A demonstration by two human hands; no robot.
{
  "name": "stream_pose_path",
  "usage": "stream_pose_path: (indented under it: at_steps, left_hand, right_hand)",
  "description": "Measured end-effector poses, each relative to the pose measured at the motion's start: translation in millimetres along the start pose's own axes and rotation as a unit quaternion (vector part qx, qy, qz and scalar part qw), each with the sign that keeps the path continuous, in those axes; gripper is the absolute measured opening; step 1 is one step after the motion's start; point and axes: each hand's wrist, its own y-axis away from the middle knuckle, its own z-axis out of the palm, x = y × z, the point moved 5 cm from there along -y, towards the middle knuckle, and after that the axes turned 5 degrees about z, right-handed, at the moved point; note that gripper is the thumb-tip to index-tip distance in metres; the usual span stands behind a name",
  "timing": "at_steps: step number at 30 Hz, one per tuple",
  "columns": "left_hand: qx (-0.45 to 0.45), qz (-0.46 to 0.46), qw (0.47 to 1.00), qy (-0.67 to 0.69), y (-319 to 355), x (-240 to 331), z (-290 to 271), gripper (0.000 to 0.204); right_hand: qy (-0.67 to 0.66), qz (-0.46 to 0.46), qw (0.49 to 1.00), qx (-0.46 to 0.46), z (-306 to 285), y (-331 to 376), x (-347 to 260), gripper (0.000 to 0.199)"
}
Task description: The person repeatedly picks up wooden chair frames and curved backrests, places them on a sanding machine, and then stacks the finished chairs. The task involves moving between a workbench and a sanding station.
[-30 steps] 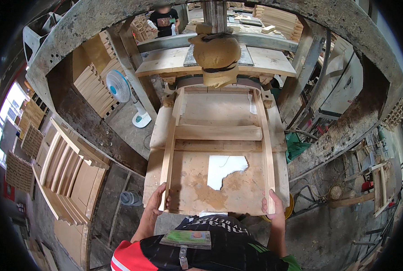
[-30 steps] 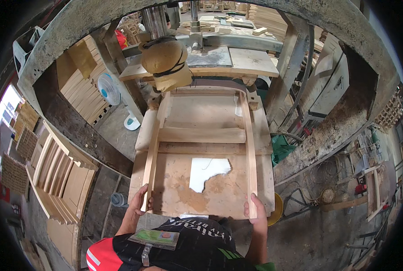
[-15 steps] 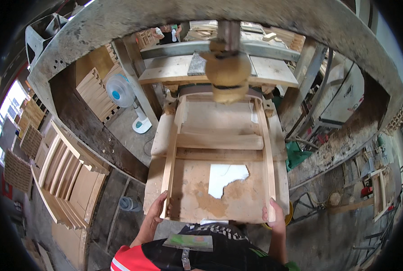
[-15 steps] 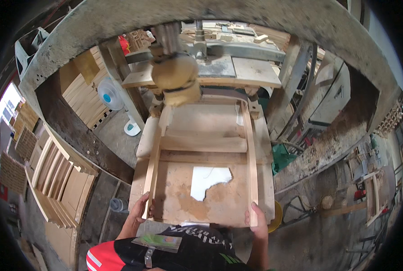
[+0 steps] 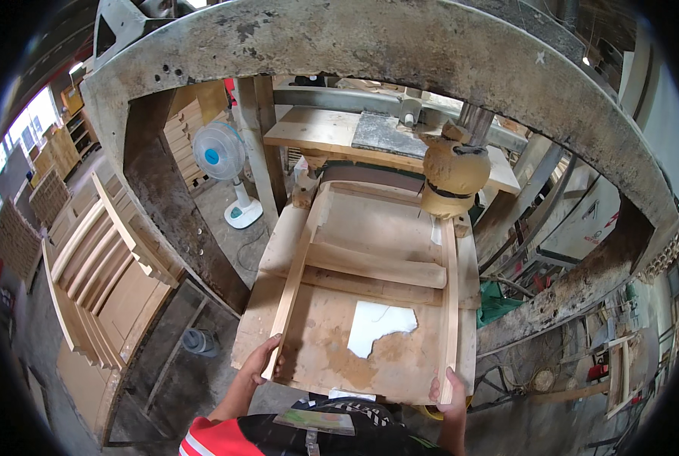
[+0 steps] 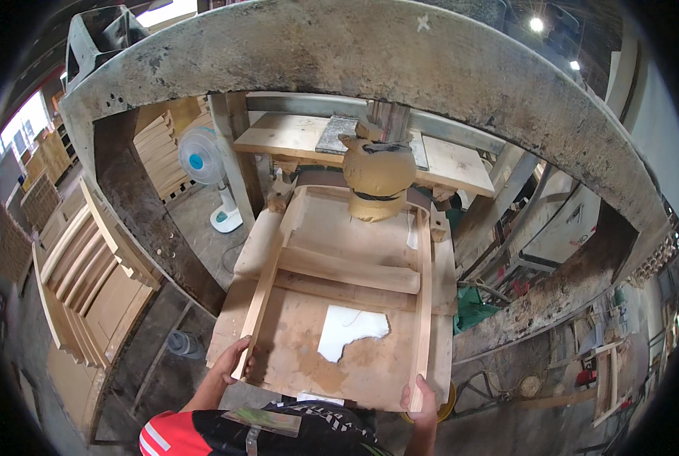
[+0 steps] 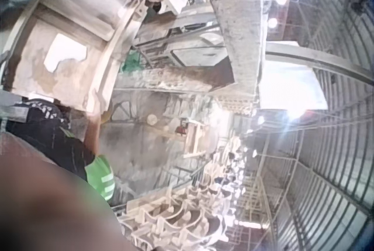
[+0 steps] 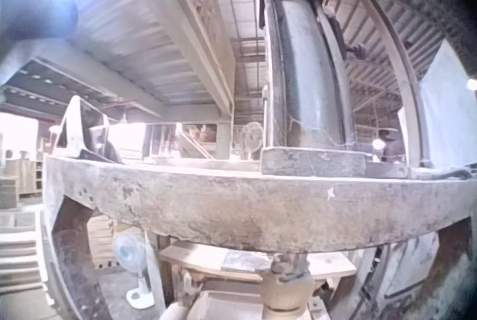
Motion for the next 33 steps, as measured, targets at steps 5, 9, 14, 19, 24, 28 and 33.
stream_pose_path:
  at_steps: [5, 9, 14, 19, 24, 28, 33]
  left_hand:
    - [-0.002, 0.007, 1.0, -0.008, 2, -1, -2, 0.048]
    - [-0.005, 0.0, 1.0, -0.007, 2, -1, 0, 0.044]
    - [-0.006, -0.012, 1.0, -0.009, 5, 0, 1, 0.049]
    - [0.006, 0.006, 0.999, -0.032, 7, 3, 1, 0.048]
    - [0.005, 0.06, 0.998, -0.035, 0, 14, 6, 0.045]
    - [0.005, 0.007, 1.0, -0.011, 7, 5, 5, 0.04]
    - [0.007, -0.003, 1.0, -0.007, 10, 2, 1, 0.043]
  right_hand:
    - [-0.019, 0.001, 0.999, -0.026, 8, 0, -1, 0.037]
    - [-0.025, 0.006, 1.0, -0.012, 4, 0, 1, 0.038]
    - [0.006, 0.002, 1.0, -0.019, 1, 0, -1, 0.044]
    - [0.01, 0.011, 1.0, -0.005, -1, -3, -1, 0.041]
    - [0.001, 0.009, 1.0, -0.011, -9, -11, 1, 0.042]
    - [0.024, 0.012, 1.0, 0.003, -17, -11, 1, 0.043]
    - [0.031, 0.018, 0.999, -0.009, -14, -9, 0, 0.046]
